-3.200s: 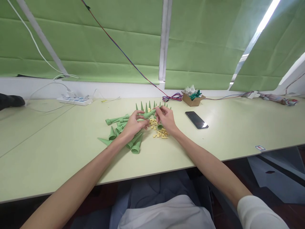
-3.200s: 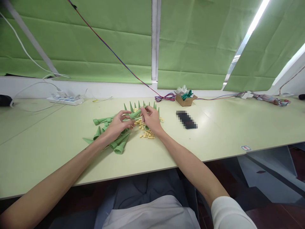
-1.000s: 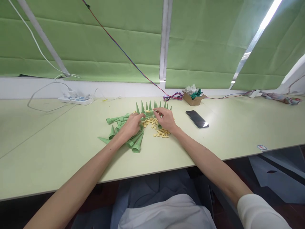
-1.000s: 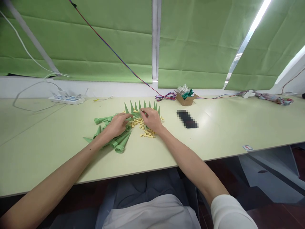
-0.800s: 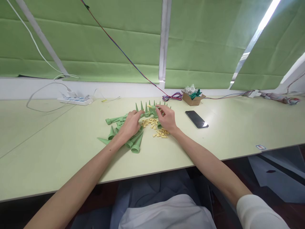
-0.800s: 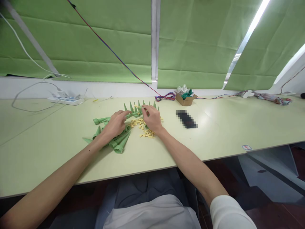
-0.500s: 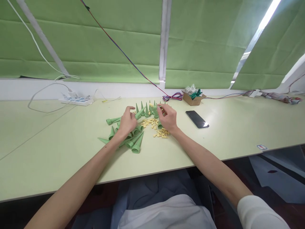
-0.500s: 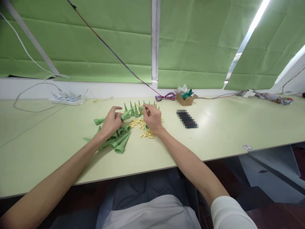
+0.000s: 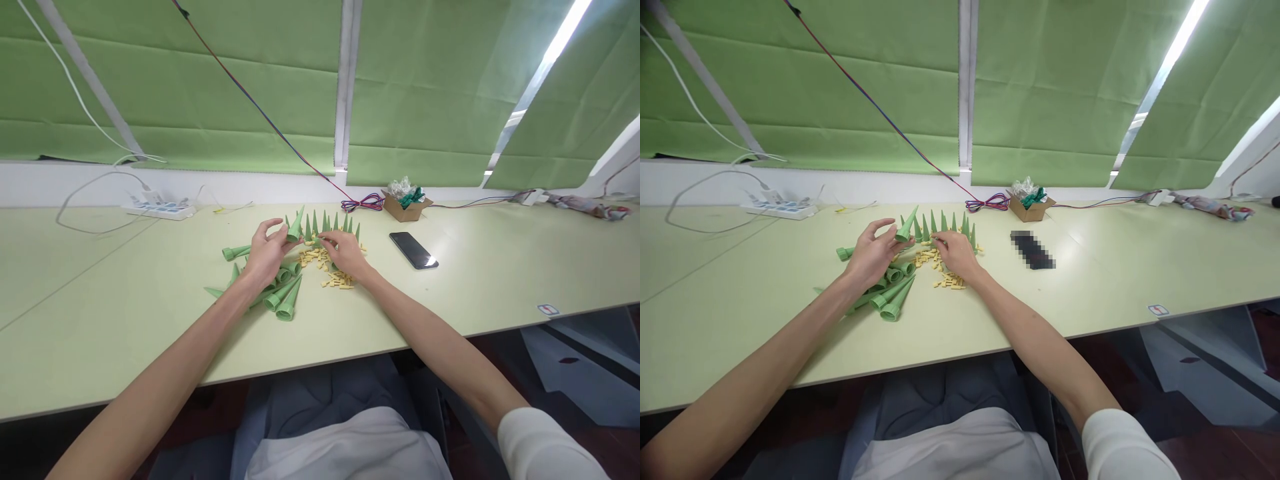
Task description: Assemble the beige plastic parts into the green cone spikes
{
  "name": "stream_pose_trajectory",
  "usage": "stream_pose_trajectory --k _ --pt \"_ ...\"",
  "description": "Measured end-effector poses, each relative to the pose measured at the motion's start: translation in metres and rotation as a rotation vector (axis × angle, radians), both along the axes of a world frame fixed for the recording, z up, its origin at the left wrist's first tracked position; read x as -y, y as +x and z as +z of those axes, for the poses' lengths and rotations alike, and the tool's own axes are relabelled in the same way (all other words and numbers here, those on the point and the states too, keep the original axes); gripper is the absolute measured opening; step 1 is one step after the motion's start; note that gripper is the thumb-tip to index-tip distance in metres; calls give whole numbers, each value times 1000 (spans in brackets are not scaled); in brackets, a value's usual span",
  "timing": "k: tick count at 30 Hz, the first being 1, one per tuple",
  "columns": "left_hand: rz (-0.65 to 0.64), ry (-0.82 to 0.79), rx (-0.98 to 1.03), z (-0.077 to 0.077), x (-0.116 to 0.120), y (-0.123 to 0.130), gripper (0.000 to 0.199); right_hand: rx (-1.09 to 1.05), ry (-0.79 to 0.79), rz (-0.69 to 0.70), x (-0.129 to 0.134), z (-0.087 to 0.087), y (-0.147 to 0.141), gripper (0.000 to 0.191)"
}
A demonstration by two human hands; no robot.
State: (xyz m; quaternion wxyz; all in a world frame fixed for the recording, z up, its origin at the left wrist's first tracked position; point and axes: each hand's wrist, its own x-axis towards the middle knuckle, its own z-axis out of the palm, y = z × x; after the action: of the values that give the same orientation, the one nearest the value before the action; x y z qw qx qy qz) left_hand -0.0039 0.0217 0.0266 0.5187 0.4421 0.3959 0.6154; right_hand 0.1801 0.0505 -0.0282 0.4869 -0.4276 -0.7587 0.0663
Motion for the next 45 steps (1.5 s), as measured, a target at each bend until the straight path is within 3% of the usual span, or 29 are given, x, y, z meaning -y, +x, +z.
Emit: stream_pose_trajectory --k 9,15,29,45 --pt "-73 19 27 0 3 2 34 0 -20 -8 5 6 -2 20" --pt "-84 62 29 1 4 2 35 -38 24 -11 5 7 -2 22" --pt "-99 76 -5 -8 -1 3 39 49 -37 -15 1 6 3 26" --pt "-89 69 -31 -10 0 4 42 -95 -99 -61 -4 5 -4 25"
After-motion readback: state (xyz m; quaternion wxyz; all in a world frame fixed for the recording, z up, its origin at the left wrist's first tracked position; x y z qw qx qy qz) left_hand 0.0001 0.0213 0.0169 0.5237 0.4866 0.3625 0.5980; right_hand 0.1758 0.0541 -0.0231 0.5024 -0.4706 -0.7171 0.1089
